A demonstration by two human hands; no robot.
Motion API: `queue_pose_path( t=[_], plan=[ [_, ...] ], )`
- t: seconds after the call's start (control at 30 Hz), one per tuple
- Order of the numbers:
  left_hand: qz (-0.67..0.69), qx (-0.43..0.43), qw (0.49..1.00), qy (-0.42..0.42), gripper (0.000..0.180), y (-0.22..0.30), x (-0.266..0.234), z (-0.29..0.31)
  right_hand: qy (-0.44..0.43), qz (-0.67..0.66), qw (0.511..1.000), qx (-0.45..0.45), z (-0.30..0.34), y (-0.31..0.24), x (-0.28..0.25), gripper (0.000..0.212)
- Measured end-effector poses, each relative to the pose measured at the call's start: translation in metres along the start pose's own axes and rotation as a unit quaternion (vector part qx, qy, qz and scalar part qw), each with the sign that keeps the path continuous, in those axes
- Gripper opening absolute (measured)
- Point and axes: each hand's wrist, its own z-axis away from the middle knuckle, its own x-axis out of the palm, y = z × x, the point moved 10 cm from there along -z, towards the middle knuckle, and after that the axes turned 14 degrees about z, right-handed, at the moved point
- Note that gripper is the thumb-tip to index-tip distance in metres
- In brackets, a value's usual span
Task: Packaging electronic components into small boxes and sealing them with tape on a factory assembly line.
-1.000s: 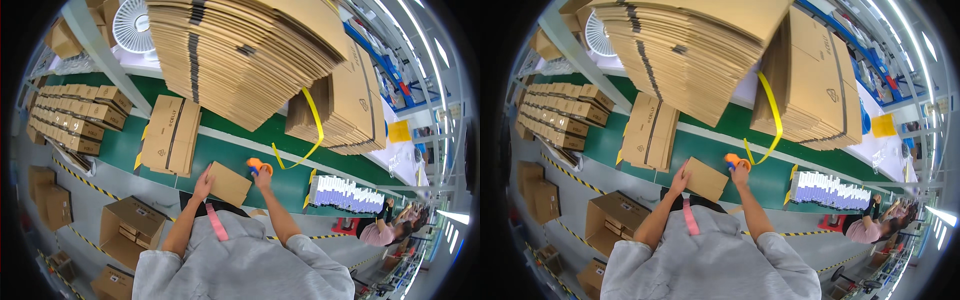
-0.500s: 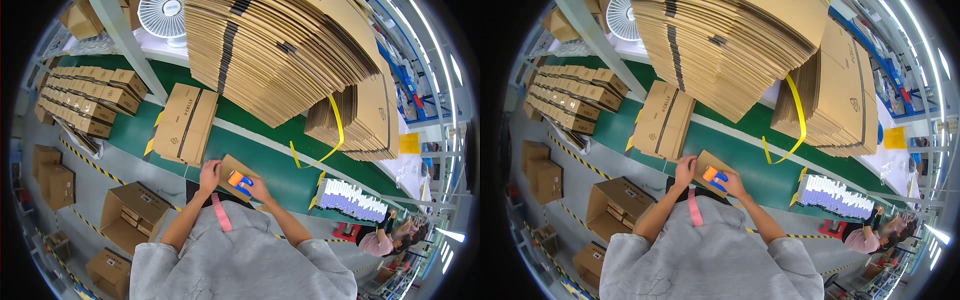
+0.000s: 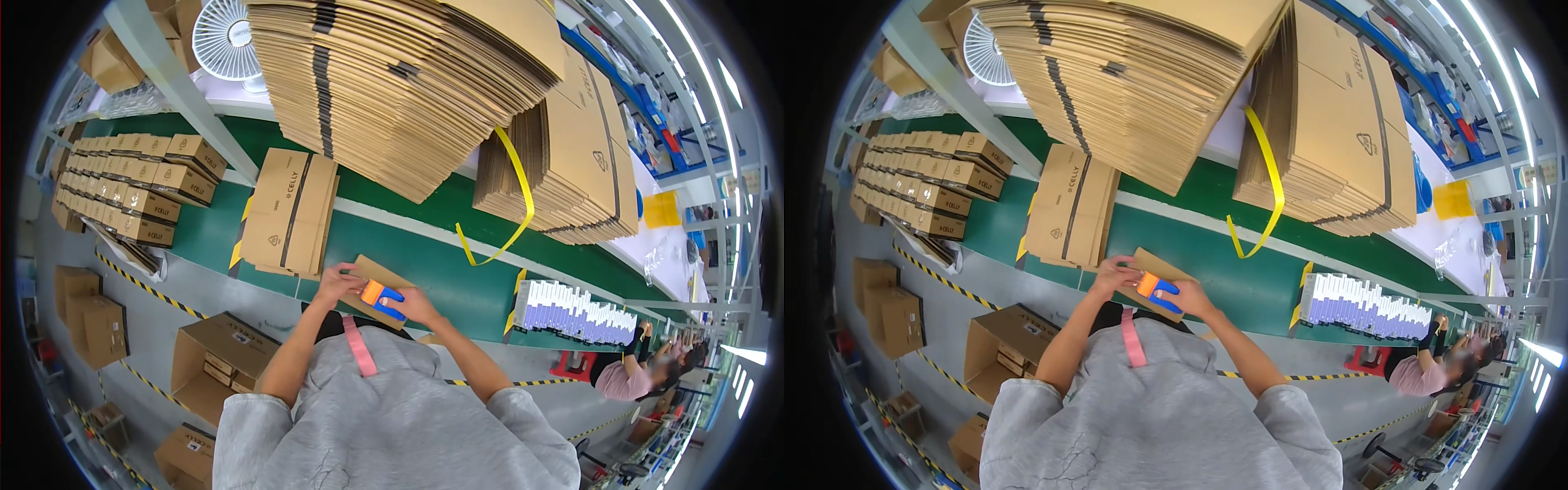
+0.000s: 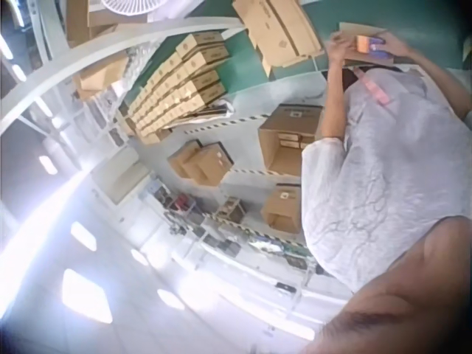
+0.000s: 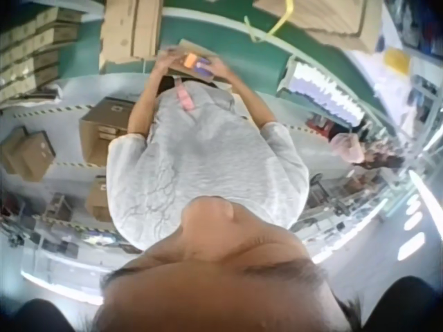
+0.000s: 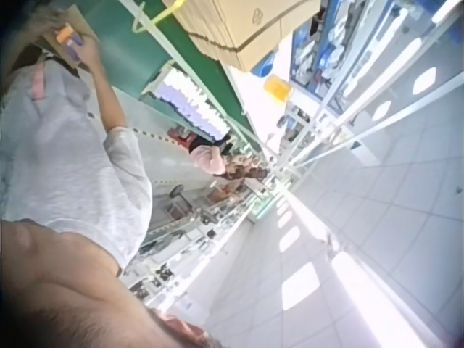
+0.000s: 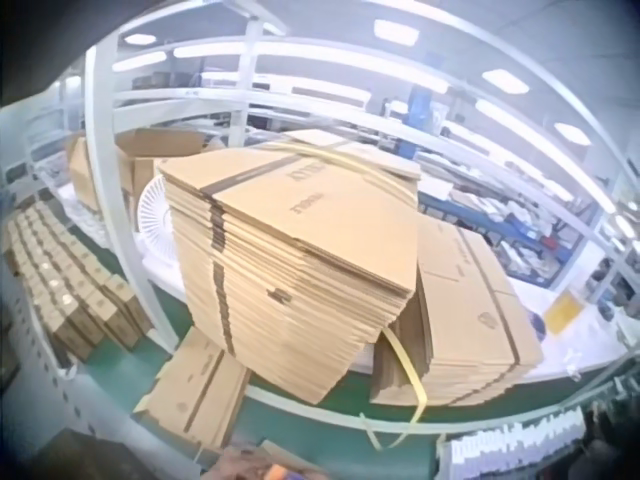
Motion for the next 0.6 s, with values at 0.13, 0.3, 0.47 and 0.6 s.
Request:
queue_pose_path(
  t=[0.13, 0.3, 0.47, 0.6],
  plan=[
    [0.005, 0.012, 0.997, 0.071, 0.059, 0.035, -0.039, -0.003, -0.055, 0.095, 0.992, 0.069, 0.000, 0.017, 0.000, 0.051],
    [-0.039, 0.100, 0.989, 0.102, 0.068, 0.044, -0.055, -0.012, -0.004, 0.150, 0.986, 0.070, -0.010, 0.019, 0.002, 0.058],
    [-0.332, 0.183, 0.913, 0.152, 0.075, 0.054, -0.049, -0.024, 0.010, 0.237, 0.966, 0.101, -0.024, 0.028, 0.017, 0.063],
    [-0.420, 0.214, 0.862, 0.185, 0.077, 0.021, -0.058, -0.037, 0.043, 0.240, 0.965, 0.095, -0.022, 0.021, 0.015, 0.066]
  ],
)
